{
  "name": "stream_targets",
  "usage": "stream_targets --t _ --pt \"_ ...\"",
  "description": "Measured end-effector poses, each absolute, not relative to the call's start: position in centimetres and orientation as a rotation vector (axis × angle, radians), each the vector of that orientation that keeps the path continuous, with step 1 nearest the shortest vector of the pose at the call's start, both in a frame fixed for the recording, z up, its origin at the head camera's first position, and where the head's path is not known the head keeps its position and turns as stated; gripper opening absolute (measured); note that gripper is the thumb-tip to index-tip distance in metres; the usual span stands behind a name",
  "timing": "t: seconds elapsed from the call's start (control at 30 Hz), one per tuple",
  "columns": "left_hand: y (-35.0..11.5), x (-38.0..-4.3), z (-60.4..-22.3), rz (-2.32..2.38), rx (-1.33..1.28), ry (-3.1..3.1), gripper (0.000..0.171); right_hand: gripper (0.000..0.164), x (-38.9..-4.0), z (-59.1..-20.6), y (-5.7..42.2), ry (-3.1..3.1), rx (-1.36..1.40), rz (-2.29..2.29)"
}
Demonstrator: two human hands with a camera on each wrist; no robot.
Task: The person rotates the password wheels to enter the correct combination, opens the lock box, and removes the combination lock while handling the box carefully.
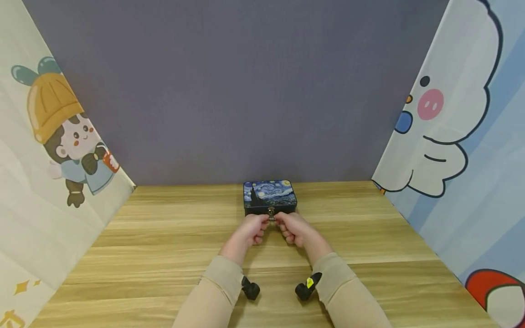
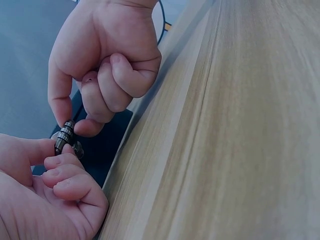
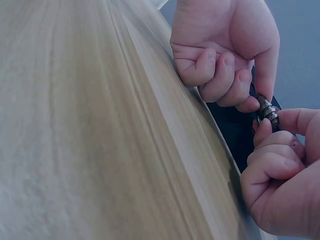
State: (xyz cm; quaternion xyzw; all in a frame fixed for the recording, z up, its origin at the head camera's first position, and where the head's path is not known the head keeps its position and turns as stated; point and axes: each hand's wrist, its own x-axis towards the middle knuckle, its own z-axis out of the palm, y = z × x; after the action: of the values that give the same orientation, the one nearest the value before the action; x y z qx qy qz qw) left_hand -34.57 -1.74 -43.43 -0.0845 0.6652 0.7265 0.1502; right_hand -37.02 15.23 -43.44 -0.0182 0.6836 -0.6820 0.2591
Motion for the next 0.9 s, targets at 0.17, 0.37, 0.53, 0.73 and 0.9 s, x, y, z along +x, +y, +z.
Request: stream_targets --t 0.17,0.37,0.53,0.73,0.9 --pt "-1.79 -34.57 -43.48 2.085 -0.239 1.925 0.027 0.024 -37.01 -43.41 15.26 1.854 -0.051 -1.838" --pt "-1.76 -34.52 -43.45 2.085 -0.244 1.933 0.027 0.024 -37.05 -43.41 15.4 1.854 -0.071 -1.83" --pt "-1.7 -34.45 -43.36 2.086 -0.247 1.941 0.028 0.024 -37.12 -43.47 15.54 1.859 -0.077 -1.815" --pt "-1.69 -34.36 -43.43 2.086 -0.239 1.949 0.028 0.025 -37.15 -43.54 15.73 1.86 -0.074 -1.799" --pt "-1.62 -34.4 -43.66 2.084 -0.223 1.954 0.025 0.03 -37.06 -43.49 16.0 1.867 -0.072 -1.791"
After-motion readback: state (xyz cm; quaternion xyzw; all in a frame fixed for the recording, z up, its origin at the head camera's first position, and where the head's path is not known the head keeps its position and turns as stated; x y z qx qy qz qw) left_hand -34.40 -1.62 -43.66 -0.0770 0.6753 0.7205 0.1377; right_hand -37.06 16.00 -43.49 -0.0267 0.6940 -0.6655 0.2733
